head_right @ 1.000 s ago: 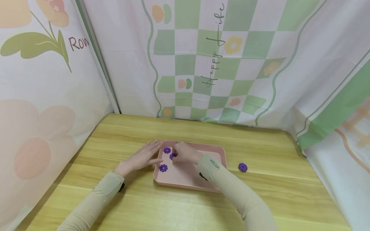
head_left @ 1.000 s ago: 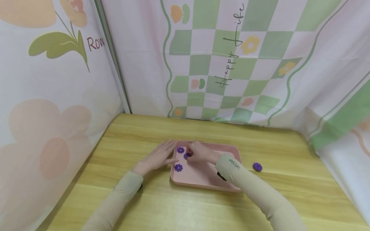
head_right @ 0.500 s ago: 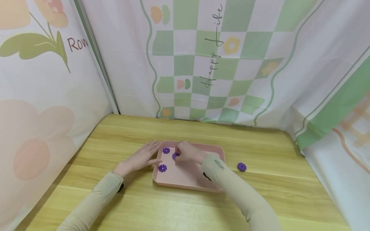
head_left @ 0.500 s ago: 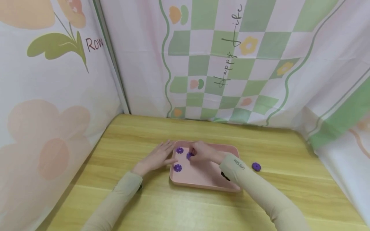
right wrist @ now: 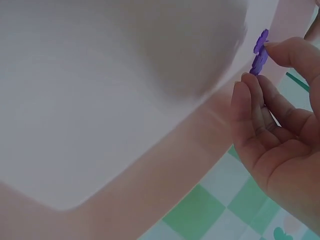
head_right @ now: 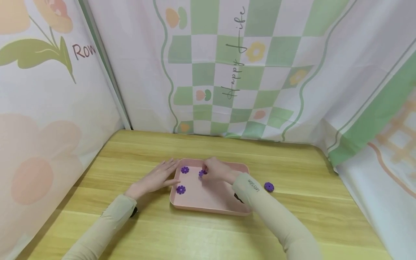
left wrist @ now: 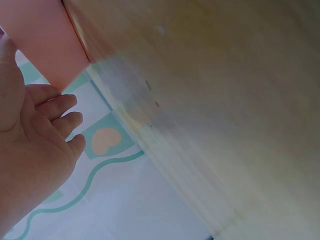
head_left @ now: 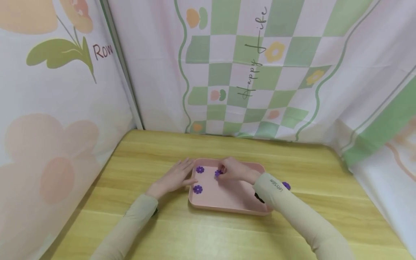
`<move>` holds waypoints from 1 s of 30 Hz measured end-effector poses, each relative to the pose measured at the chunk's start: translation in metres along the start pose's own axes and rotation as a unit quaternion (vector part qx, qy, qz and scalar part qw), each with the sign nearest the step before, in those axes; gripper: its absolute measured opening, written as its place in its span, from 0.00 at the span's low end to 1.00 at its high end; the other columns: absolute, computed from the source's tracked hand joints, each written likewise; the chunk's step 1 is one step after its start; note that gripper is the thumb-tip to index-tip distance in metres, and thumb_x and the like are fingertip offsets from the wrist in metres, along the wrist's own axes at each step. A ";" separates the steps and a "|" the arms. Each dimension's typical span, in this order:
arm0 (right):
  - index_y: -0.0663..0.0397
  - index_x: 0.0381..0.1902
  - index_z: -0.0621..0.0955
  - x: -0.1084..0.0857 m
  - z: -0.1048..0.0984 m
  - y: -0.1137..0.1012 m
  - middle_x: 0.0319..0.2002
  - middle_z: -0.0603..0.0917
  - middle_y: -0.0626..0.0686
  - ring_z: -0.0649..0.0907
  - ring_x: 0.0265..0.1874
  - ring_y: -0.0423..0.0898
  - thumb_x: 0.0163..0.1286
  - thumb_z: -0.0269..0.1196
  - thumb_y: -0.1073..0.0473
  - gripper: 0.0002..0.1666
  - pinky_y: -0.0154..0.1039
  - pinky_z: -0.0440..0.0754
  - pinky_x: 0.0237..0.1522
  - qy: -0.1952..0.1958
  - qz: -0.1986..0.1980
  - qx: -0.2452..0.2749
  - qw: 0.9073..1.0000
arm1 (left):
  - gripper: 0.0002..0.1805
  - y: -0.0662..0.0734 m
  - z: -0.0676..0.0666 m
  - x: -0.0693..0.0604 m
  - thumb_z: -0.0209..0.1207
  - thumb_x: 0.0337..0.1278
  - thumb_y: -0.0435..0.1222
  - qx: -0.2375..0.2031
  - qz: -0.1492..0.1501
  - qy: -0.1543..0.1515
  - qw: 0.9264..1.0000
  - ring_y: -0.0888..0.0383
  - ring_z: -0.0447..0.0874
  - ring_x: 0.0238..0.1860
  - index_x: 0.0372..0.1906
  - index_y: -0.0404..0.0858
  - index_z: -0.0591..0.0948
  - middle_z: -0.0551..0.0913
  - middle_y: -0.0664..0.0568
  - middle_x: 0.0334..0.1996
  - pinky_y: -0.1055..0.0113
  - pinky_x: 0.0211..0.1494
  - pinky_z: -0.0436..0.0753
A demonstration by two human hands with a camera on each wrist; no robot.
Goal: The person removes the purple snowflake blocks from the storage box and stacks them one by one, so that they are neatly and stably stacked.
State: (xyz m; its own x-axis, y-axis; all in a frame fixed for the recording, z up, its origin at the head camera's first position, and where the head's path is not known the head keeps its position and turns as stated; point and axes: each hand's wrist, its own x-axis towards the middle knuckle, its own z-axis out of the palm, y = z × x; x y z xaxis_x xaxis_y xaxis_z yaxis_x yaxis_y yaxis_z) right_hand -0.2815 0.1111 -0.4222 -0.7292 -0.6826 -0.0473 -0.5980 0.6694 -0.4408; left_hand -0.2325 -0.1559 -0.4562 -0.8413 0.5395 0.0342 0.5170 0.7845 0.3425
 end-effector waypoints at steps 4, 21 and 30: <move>0.62 0.37 0.83 -0.006 -0.005 0.004 0.34 0.86 0.56 0.83 0.34 0.46 0.59 0.71 0.61 0.12 0.36 0.86 0.39 0.009 -0.011 -0.013 1.000 | 0.45 0.000 -0.001 0.000 0.52 0.69 0.56 -0.006 0.001 0.000 1.000 0.40 0.47 0.80 0.78 0.34 0.51 0.53 0.38 0.78 0.44 0.84 0.46; 0.61 0.36 0.83 -0.035 -0.021 0.024 0.34 0.87 0.55 0.83 0.32 0.44 0.59 0.72 0.59 0.12 0.34 0.85 0.35 0.029 0.023 -0.018 0.999 | 0.44 0.001 -0.001 -0.001 0.53 0.69 0.54 0.001 0.014 0.009 1.000 0.38 0.49 0.79 0.77 0.33 0.53 0.54 0.36 0.78 0.42 0.83 0.48; 0.62 0.37 0.83 -0.051 -0.028 0.034 0.34 0.87 0.56 0.82 0.30 0.41 0.57 0.73 0.60 0.13 0.32 0.85 0.33 0.033 0.042 -0.012 0.998 | 0.44 0.000 0.001 -0.001 0.54 0.69 0.54 -0.007 0.006 0.009 1.000 0.38 0.49 0.79 0.78 0.33 0.53 0.55 0.36 0.77 0.42 0.83 0.49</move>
State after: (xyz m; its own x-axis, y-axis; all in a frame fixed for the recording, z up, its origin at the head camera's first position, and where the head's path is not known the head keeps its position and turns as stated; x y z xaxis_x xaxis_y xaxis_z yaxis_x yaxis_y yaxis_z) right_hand -0.2739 0.1764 -0.4097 -0.7973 -0.6031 -0.0242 -0.5402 0.7310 -0.4169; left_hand -0.2319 -0.1560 -0.4570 -0.8374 0.5437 0.0551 0.5253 0.7731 0.3555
